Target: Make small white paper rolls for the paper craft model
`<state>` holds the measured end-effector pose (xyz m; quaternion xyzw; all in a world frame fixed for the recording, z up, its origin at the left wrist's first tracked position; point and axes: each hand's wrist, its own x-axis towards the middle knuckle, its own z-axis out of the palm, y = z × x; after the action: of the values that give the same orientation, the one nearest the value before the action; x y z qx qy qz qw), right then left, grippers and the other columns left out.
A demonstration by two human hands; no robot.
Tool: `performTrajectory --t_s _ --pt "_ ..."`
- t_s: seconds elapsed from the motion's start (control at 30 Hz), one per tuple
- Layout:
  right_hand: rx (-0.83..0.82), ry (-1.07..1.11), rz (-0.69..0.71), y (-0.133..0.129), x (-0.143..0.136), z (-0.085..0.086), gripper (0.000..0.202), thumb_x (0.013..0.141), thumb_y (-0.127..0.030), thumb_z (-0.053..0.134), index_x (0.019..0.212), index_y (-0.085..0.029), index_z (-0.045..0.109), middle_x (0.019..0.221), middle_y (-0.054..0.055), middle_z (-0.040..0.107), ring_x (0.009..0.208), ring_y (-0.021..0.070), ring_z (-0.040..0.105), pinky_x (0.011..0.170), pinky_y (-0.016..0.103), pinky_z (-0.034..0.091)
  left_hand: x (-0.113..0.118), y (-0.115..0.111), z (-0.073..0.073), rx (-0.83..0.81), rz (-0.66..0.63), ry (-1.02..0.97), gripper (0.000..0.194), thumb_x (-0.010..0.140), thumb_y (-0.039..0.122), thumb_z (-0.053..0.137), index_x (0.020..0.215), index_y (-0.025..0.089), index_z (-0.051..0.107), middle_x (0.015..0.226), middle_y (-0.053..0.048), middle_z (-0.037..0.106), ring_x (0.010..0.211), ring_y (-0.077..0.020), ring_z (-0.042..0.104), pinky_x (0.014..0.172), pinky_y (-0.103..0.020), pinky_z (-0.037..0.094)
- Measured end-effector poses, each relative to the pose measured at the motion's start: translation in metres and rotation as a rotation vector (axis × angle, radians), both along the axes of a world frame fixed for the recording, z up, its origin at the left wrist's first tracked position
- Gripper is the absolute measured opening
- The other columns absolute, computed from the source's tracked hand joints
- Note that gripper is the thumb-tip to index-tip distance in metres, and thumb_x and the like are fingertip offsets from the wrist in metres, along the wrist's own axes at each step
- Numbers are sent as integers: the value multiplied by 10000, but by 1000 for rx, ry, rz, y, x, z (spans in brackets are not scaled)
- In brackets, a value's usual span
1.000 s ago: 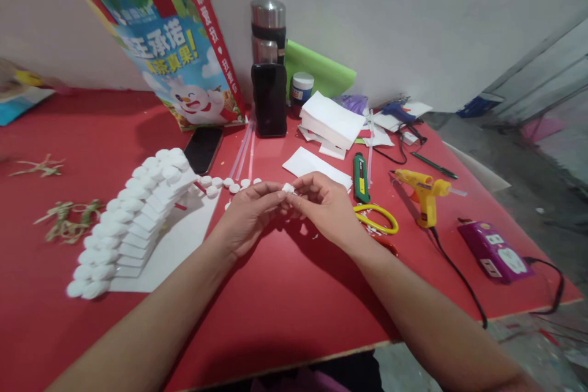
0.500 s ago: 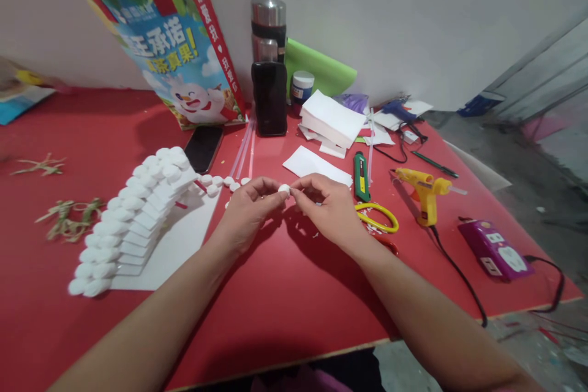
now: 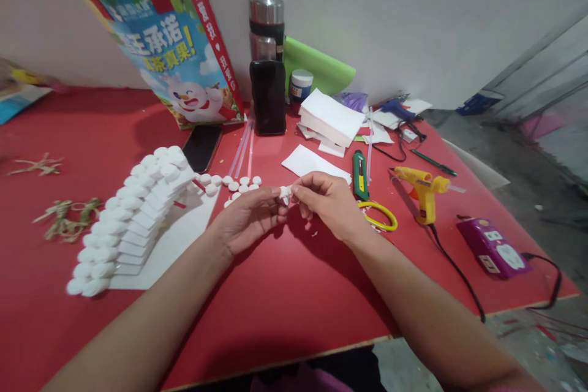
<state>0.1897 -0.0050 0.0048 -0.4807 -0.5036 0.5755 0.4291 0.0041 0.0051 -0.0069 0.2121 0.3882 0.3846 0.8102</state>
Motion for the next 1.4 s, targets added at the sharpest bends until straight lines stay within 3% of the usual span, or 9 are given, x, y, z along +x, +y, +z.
performTrajectory --t_s 0.23,0.4,0.6,0.77,0.97,1.07,1.17,1.3,1.4 --pt "-27 -4 -25 2 1 -3 284 823 -464 810 849 -204 698 593 -35 633 474 113 541 395 224 462 0 0 3 -72 9 -16 66 733 130 814 725 90 763 730 -94 702 625 -140 651 591 -236 594" --pt "89 -86 -102 0 4 5 283 855 -452 769 771 -203 663 540 -30 618 463 108 541 428 218 437 1 0 3 -54 34 -3 159 665 134 877 708 98 729 714 -63 680 619 -123 638 596 -224 579" --pt "142 -112 -115 0 4 7 237 927 -435 688 859 -207 692 562 -29 623 484 115 563 485 241 448 4 -3 3 220 77 119 306 645 222 964 823 141 729 743 -27 692 658 -129 646 636 -244 558" --pt "210 -118 -165 2 4 7 216 918 -418 691 863 -212 654 781 7 730 492 94 574 527 268 482 5 -8 1 425 140 276 295 711 255 948 900 176 735 832 -15 709 722 -131 643 683 -254 541" --pt "439 -629 -223 -5 25 33 410 954 -421 690 631 -223 534 542 -22 535 516 123 455 550 296 357 1 -5 3 380 103 65 241 685 224 922 844 151 756 845 -46 708 725 -130 623 724 -260 515" --pt "456 -1056 -16 -12 45 42 396 971 -305 625 613 -218 480 549 0 514 526 142 407 548 320 260 -2 -2 5 259 18 -103 218 665 248 889 777 116 755 813 -70 675 697 -134 595 683 -261 502" --pt "363 -1375 82 -24 66 38 320 973 -266 579 660 -216 535 653 50 627 577 187 506 546 334 219 -4 -2 7 210 -38 -219 219 662 278 854 749 102 755 796 -76 630 663 -125 535 612 -255 465" --pt "314 -1472 74 -43 95 21 228 991 -310 573 802 -213 657 795 80 731 681 235 639 576 332 295 -5 -4 9 211 -93 -258 236 658 318 838 740 116 748 786 -75 586 636 -124 470 556 -264 411" --pt "301 -1427 -11 -59 118 12 357 1024 -414 531 732 -227 613 705 60 689 621 219 606 573 331 324 -4 -5 8 210 -89 -244 231 662 303 854 768 124 752 813 -76 600 649 -125 483 573 -267 430"
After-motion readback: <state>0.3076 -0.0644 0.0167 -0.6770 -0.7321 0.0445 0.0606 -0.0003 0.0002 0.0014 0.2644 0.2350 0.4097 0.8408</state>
